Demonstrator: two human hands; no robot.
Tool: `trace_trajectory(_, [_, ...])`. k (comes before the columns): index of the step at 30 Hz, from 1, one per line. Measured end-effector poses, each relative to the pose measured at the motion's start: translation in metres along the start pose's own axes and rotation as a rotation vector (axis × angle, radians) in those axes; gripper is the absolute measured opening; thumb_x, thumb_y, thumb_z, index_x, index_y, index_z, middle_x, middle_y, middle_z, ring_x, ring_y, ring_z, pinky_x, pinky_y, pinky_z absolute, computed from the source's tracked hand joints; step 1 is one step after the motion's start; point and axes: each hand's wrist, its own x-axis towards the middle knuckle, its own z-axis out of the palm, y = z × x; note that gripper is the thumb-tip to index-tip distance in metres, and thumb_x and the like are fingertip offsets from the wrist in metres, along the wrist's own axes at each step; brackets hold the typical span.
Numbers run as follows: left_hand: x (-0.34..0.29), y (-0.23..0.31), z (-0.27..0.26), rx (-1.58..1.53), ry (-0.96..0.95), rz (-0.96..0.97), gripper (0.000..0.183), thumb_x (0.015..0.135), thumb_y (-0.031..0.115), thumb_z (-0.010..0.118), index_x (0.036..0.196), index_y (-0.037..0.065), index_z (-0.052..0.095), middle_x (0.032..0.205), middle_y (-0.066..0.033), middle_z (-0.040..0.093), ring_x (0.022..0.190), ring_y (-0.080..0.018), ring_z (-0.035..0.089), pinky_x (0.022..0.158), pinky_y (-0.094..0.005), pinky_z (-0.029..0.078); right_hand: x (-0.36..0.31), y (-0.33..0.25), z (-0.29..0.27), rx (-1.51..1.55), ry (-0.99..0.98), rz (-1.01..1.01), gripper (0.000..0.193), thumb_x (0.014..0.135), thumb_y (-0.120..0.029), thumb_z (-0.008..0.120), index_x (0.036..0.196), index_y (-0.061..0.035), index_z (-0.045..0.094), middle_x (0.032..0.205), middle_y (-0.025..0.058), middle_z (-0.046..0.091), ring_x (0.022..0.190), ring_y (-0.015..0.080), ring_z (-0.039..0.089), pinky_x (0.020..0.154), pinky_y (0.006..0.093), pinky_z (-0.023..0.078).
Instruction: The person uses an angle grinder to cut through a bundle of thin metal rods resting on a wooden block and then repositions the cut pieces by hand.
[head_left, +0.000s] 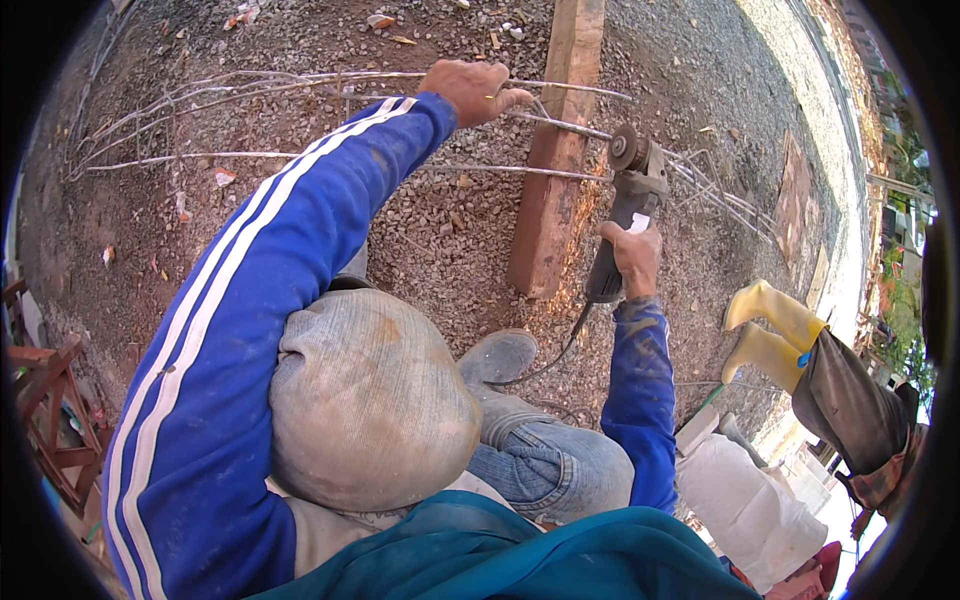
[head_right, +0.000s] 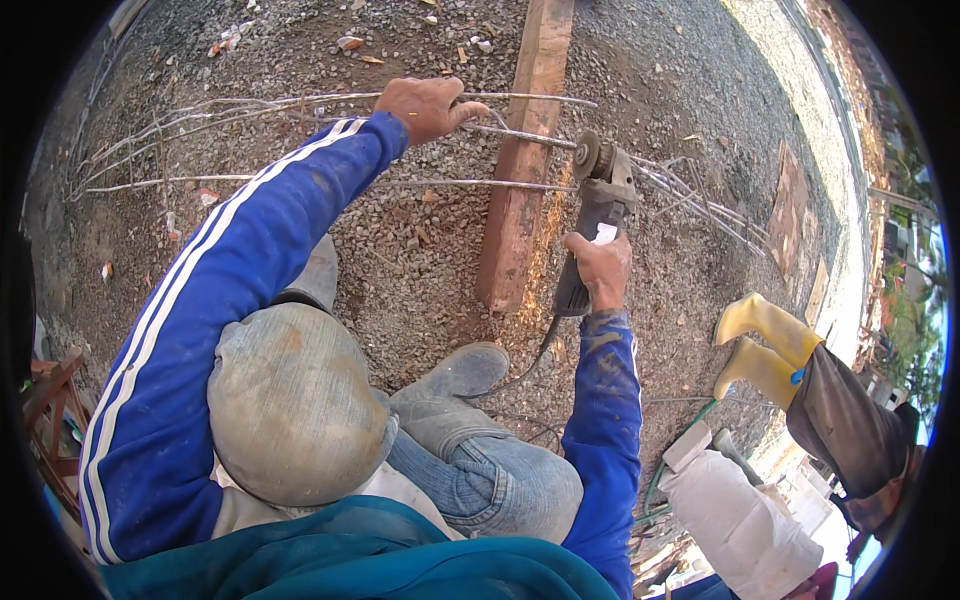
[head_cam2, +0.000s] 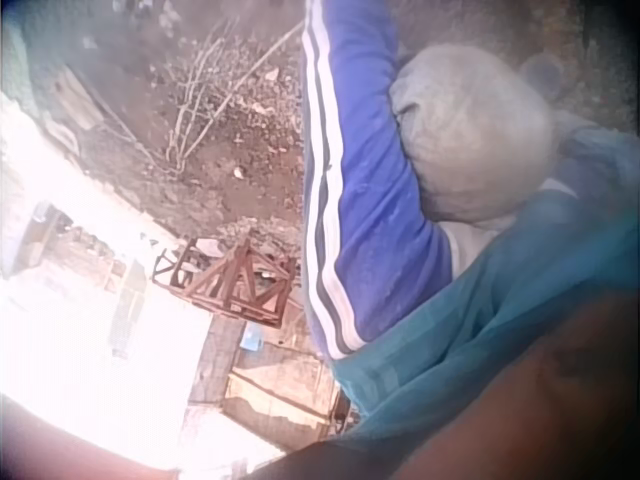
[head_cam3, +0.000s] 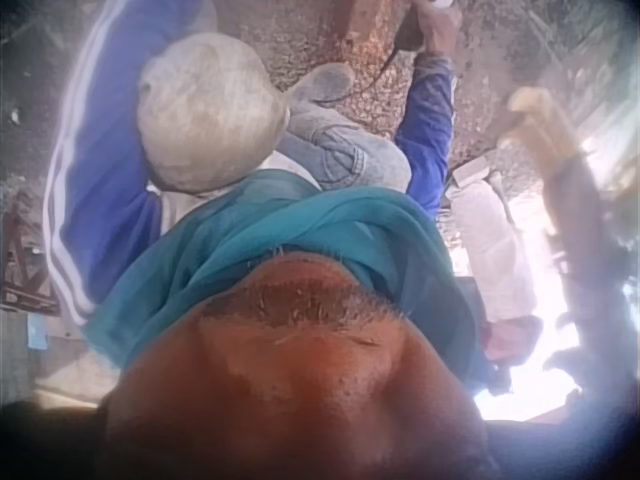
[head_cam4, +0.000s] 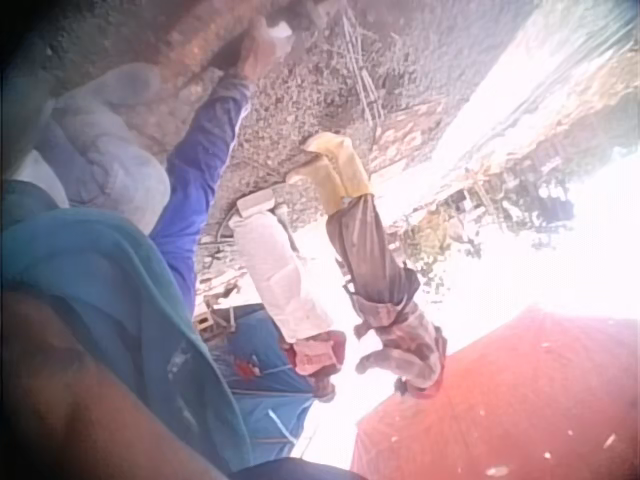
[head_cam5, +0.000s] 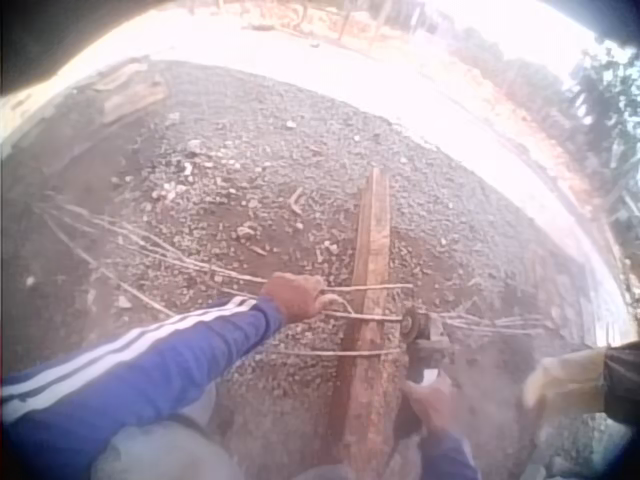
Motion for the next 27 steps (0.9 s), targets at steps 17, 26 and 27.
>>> trace_trajectory(17, [-0.002,0.001,0.002,0.015,0.041,0.004,0.066,0.098,0.069,0.036,0.095,0.008,0.062,0.086,-0.0123,0.071,0.080,-0.0284,0.072,0.068,-0.0440,0.057,0.003,0.005,0.003,0.061,-0.003,-0.023,0.059,0.060,-0.034,0.082,0.100,0.0061,0.065,0.088,0.0153,0.071,0.077,0.0291,0.068,0.074,0.0394,0.054])
trace_trajectory(26, [-0.002,0.000,-0.001,0.017,0.016,0.006,0.066,0.099,0.068,0.036,0.095,0.008,0.062,0.088,-0.0122,0.071,0.081,-0.0288,0.072,0.069,-0.0439,0.057,-0.003,-0.008,0.000,0.070,-0.011,-0.016,0.057,0.060,-0.030,0.083,0.100,0.0057,0.066,0.086,0.0142,0.071,0.074,0.0266,0.068,0.073,0.0376,0.055])
trace_trajectory(27, [-0.002,0.000,-0.001,0.015,0.014,0.002,0.066,0.099,0.068,0.036,0.095,0.008,0.062,0.088,-0.0122,0.071,0.082,-0.0289,0.072,0.069,-0.0440,0.057,-0.005,-0.014,-0.001,0.074,-0.015,-0.007,0.056,0.060,-0.030,0.082,0.099,0.0057,0.066,0.087,0.0143,0.071,0.074,0.0265,0.068,0.073,0.0375,0.055])
